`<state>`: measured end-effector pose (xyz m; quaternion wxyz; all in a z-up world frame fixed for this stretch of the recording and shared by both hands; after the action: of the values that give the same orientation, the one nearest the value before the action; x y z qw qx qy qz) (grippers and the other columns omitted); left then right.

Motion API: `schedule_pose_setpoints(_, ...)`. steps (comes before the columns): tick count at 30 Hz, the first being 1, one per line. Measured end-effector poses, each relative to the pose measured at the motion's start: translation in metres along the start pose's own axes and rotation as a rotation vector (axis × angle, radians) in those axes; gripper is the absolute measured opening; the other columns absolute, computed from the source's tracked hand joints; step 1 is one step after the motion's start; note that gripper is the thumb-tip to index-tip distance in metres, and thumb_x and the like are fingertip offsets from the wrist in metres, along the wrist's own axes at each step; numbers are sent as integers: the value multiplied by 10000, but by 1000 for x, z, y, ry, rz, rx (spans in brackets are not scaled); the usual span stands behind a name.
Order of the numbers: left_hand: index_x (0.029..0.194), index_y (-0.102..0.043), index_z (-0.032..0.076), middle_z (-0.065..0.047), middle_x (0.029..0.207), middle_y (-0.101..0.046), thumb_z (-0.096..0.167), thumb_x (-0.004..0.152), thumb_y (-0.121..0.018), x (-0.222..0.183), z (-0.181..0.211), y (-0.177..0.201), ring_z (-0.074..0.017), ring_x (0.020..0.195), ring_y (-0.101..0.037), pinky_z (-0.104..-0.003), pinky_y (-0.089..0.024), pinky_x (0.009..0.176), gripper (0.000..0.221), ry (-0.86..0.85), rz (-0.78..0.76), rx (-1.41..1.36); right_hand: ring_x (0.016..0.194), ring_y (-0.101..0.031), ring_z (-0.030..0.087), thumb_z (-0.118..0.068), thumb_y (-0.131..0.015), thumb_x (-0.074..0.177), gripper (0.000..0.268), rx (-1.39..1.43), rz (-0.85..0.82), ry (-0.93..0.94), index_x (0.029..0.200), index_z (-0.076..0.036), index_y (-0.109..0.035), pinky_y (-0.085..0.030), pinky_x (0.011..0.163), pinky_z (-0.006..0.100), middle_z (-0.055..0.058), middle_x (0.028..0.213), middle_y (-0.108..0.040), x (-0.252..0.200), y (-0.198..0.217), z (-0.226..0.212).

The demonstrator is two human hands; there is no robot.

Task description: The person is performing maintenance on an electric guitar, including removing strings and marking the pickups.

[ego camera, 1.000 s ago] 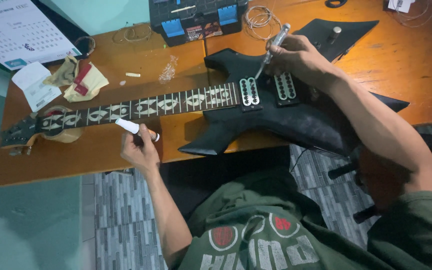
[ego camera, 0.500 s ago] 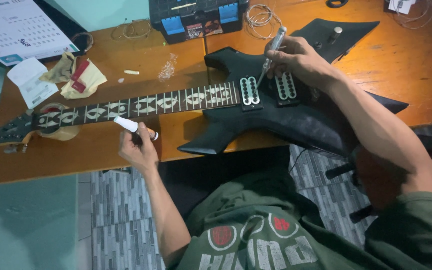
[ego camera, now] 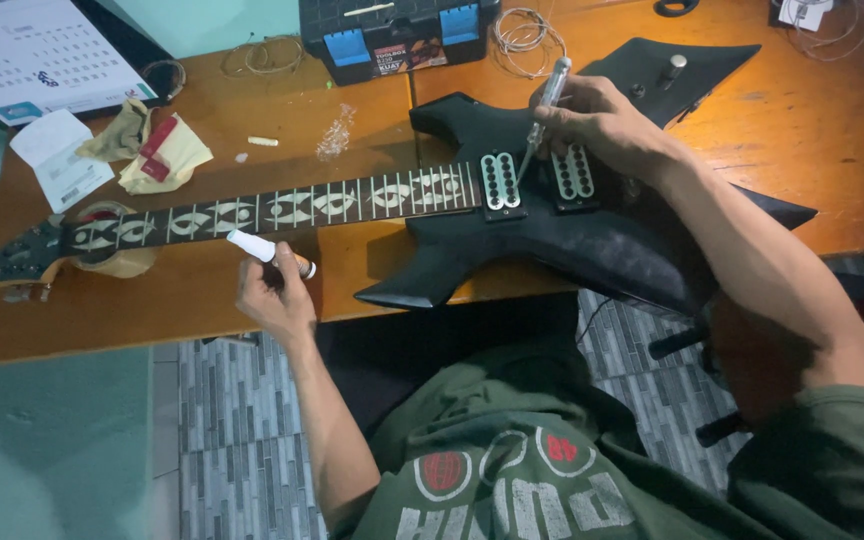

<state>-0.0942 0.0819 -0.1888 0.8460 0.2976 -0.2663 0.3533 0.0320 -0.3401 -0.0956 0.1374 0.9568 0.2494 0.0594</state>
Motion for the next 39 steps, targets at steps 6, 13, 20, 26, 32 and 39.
schedule_pose_setpoints(6,892,-684,31,-54,778,-627,305,1033,-694,1,3,1,-183,713,-591,-345,-419,622,308,-19,9,20,804,-605,154,-413,-542,1040,335,-51,-23,-3,1041,-81,-593,-495,779,293,84,968,-674,-2,-2,-3)
schedule_pose_setpoints(13,1003,-728,44,-43,826,-658,317,1046,-668,-1,-1,-1,-159,750,-606,-317,-454,667,282,-21,-18,-1,874,-652,167,-296,-567,1060,213,66,-5,-21,1068,-85,-599,-502,808,285,75,1001,-691,-2,-4,1)
schedule_pose_setpoints(20,959,-727,33,-56,801,-654,286,1033,-685,2,8,2,-174,720,-592,-329,-419,621,266,-45,6,-13,1021,-691,218,-354,-622,999,297,-25,-6,7,1111,-79,-608,-530,956,351,88,1084,-704,2,-7,13)
schedule_pose_setpoints(26,977,-701,50,-51,840,-644,313,1054,-654,1,2,-1,-159,741,-589,-308,-435,668,278,-58,-13,-14,1037,-653,165,-340,-615,1021,238,138,49,23,1098,-115,-629,-502,1002,321,30,1084,-674,-2,-9,-3)
schedule_pose_setpoints(32,949,-717,40,-50,811,-652,296,1041,-679,1,1,0,-163,730,-592,-320,-434,655,276,-51,0,10,1106,-659,244,-363,-612,988,348,8,19,-11,1147,-54,-599,-507,1029,378,109,1161,-672,1,-8,6)
schedule_pose_setpoints(39,977,-715,58,-32,819,-633,315,1049,-662,0,-1,-1,-147,742,-568,-301,-433,668,273,-20,-15,-18,1140,-632,252,-389,-581,982,388,-6,30,-63,1167,-48,-578,-473,1077,443,126,1190,-658,-2,-8,7)
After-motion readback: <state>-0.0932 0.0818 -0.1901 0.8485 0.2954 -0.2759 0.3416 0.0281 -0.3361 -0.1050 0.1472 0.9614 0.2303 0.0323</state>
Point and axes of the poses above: each hand's wrist, its own x-axis towards the middle knuckle, its own y-axis out of the back of the hand, z = x × y, the point moved 8 cm from there along x, towards the middle knuckle
